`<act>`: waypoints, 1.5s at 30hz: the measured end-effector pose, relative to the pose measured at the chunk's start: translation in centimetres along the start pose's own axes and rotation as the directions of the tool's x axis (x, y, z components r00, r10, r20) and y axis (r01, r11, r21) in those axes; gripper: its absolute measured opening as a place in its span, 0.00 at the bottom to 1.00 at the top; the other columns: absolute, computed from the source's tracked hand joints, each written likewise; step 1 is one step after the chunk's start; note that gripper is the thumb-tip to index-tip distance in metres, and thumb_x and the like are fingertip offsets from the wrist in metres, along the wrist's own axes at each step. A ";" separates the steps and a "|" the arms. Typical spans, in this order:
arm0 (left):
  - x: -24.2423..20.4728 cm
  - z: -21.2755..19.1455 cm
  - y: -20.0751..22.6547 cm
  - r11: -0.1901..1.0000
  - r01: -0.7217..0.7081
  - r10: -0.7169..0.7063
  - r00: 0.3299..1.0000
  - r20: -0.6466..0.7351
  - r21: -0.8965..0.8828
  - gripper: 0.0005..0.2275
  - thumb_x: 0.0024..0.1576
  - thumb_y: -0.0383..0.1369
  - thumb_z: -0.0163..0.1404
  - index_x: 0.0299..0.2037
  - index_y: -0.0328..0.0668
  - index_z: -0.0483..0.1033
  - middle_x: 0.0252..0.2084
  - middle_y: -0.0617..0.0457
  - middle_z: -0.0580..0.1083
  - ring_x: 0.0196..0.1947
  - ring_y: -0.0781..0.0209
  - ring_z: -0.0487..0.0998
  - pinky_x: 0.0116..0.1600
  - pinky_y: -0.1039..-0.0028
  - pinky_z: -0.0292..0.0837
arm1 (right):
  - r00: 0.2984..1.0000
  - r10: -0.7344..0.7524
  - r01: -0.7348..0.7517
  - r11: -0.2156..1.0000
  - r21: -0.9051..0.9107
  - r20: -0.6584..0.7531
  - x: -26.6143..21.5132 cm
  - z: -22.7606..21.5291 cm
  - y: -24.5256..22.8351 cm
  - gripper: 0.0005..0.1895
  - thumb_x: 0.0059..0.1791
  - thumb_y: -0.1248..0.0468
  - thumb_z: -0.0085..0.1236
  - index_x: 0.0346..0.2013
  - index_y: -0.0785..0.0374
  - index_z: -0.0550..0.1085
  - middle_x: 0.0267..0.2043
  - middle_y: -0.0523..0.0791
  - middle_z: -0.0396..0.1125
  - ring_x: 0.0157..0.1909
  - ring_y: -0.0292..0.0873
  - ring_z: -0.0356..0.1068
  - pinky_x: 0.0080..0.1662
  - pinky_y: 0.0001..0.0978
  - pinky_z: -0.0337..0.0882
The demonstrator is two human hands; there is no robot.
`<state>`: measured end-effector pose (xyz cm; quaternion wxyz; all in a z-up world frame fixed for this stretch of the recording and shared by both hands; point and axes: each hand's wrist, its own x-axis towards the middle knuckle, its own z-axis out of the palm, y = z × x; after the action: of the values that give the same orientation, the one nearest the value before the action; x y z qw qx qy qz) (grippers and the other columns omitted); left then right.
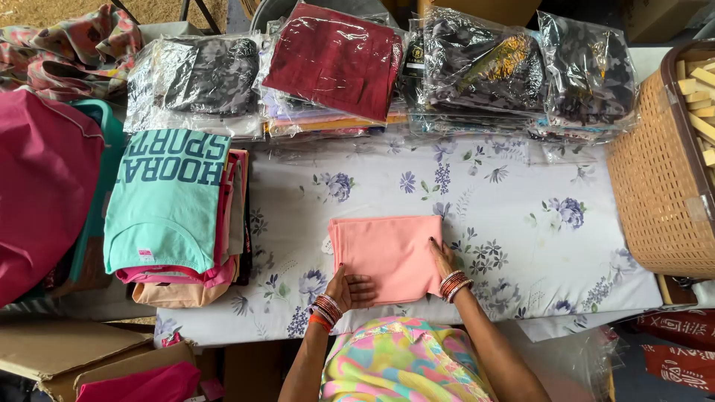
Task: Folding and arranging various t-shirts on a sorting table.
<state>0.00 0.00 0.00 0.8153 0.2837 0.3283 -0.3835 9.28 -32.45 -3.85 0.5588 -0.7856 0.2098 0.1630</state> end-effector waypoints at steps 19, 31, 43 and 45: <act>9.4 -11.7 -8.8 0.610 -0.792 0.604 0.457 0.652 -0.010 0.06 0.67 0.24 0.50 0.50 0.26 0.70 0.50 0.43 0.71 0.54 0.61 0.71 0.61 0.74 0.65 | -0.019 -0.347 0.976 0.198 0.093 0.938 -20.4 6.6 -16.1 0.30 0.47 0.68 0.56 0.65 0.49 0.69 0.39 0.46 0.75 0.33 0.50 0.77 0.34 0.41 0.77; 5.5 -3.3 -8.2 0.620 -0.757 0.751 0.496 0.436 -0.207 0.18 0.63 0.38 0.47 0.58 0.35 0.64 0.58 0.49 0.67 0.60 0.61 0.67 0.66 0.72 0.62 | -0.091 -0.387 0.969 -0.246 -0.007 0.918 -15.1 -0.5 -11.5 0.31 0.49 0.63 0.50 0.68 0.51 0.68 0.27 0.40 0.70 0.23 0.41 0.73 0.25 0.34 0.74; 4.4 4.6 -3.9 0.642 -0.677 0.766 0.578 0.280 -0.360 0.30 0.59 0.52 0.44 0.67 0.43 0.58 0.67 0.55 0.62 0.67 0.61 0.63 0.71 0.69 0.58 | 0.607 -0.466 0.774 0.167 -0.610 0.643 -10.0 -10.2 -8.8 0.29 0.48 0.74 0.46 0.62 0.47 0.75 0.51 0.42 0.74 0.40 0.45 0.76 0.39 0.35 0.77; 4.7 5.7 -3.3 0.651 -0.658 0.757 0.600 0.260 -0.379 0.32 0.58 0.55 0.43 0.69 0.45 0.57 0.68 0.56 0.62 0.68 0.61 0.62 0.72 0.69 0.57 | 0.737 -0.529 0.669 0.474 -0.573 0.422 -8.5 -10.6 -6.8 0.33 0.45 0.83 0.38 0.53 0.50 0.77 0.63 0.46 0.69 0.56 0.47 0.73 0.49 0.33 0.78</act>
<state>1.42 -7.93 -0.73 0.9765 0.2047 0.0601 -0.0313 5.71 -39.23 9.23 0.2597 -0.9378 -0.2097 0.0951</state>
